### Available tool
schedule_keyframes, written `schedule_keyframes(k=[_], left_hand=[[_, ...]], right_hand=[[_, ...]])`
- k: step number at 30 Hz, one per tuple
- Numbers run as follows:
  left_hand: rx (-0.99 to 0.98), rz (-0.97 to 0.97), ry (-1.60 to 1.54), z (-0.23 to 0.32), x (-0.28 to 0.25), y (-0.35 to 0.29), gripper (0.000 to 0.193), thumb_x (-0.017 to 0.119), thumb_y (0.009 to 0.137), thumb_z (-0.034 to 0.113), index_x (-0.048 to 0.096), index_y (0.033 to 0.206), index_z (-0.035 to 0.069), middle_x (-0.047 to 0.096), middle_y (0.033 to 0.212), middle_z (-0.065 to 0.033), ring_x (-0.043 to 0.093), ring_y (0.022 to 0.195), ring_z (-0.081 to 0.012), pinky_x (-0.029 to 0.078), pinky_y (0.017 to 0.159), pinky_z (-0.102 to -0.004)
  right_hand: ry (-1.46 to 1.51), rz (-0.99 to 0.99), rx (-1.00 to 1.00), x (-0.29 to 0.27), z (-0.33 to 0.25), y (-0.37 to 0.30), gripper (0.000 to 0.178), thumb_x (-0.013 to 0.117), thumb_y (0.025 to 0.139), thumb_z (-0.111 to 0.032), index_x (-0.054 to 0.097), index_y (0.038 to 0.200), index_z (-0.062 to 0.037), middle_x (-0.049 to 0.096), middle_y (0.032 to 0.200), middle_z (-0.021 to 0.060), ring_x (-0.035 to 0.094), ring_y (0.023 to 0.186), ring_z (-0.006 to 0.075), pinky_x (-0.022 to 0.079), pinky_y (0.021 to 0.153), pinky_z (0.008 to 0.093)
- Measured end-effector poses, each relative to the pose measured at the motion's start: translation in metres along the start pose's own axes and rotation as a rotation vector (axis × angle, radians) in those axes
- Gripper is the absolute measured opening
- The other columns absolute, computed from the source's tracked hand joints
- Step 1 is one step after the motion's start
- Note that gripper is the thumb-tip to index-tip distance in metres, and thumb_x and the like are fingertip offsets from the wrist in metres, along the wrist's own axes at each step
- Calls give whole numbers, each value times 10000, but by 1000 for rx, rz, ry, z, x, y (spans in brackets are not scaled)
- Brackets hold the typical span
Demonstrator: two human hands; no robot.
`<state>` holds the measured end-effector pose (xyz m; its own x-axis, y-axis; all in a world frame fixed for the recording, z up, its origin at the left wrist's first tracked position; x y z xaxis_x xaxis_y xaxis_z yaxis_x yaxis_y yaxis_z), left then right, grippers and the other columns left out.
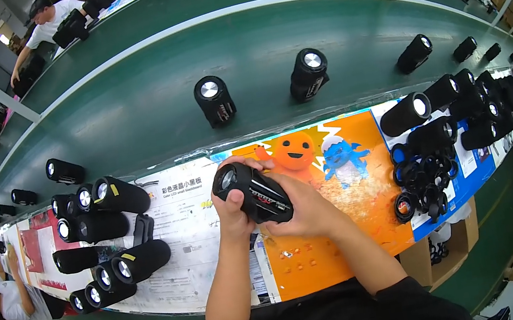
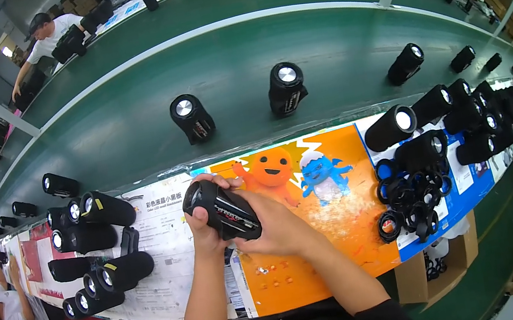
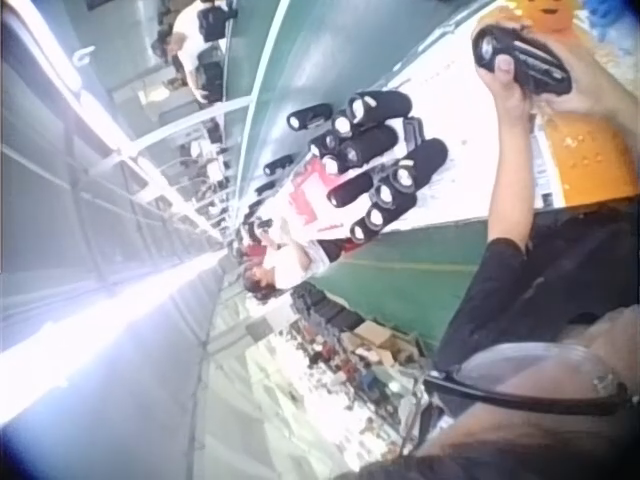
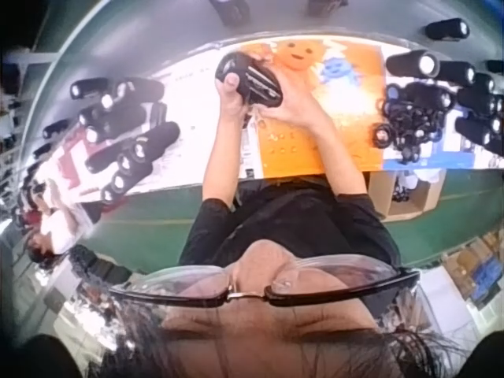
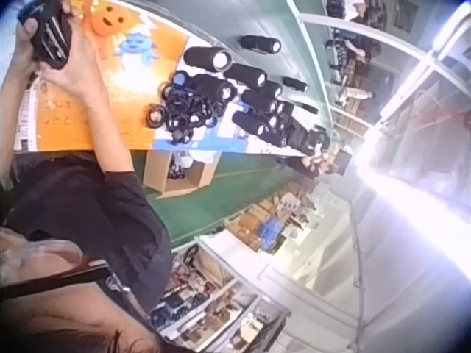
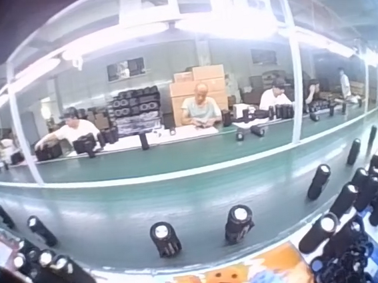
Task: The person assembles black cylindrical electronic devices by hand, attaching plastic rings, rubber seals, and components to them at a factory workbench.
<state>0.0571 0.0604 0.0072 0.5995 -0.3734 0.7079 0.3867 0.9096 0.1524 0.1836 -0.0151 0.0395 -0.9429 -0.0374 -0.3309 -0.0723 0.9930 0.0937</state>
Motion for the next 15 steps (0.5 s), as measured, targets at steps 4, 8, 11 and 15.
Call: schedule_keyframes(k=[4, 8, 11, 15], left_hand=[[17, 10, -74, -7, 1, 1, 829, 929, 867, 591, 599, 1388, 36, 701, 1204, -160, 739, 1162, -362, 593, 1086, -501], [-32, -100, -135, -7, -5, 2, 852, 892, 876, 679, 578, 1386, 74, 685, 1192, -138, 721, 1154, -336, 606, 1049, -494], [-73, -160, -188, -11, -3, 3, 830, 881, 875, 702, 582, 1369, 105, 683, 1175, -127, 716, 1152, -334, 598, 1062, -491], [-81, -220, -251, -19, 0, 1, 886, 889, 847, 731, 574, 1385, 101, 683, 1171, -123, 717, 1155, -334, 602, 1056, -491]], right_hand=[[-136, 106, -54, -5, -9, -9, 885, 940, 754, -179, 540, 1522, 2, 695, 1340, 244, 686, 1281, 423, 546, 1095, 480], [9, 17, 13, -6, -1, -9, 873, 969, 756, -216, 558, 1483, 39, 721, 1309, 252, 733, 1230, 409, 575, 1066, 470], [109, -40, 83, -4, 5, -9, 858, 979, 764, -255, 574, 1464, 33, 755, 1271, 206, 786, 1158, 310, 605, 1016, 400], [121, -66, 106, -2, 8, -9, 819, 978, 779, -261, 581, 1434, 29, 764, 1228, 177, 791, 1113, 276, 608, 1000, 382]])
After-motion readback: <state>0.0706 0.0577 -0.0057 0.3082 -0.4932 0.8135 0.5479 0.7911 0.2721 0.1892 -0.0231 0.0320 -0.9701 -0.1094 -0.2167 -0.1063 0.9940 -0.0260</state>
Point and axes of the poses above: each hand's wrist, its own y-axis towards the middle knuckle, its own x-axis out of the palm, z = x × y, the point moved 7 cm from there along y, towards the middle knuckle
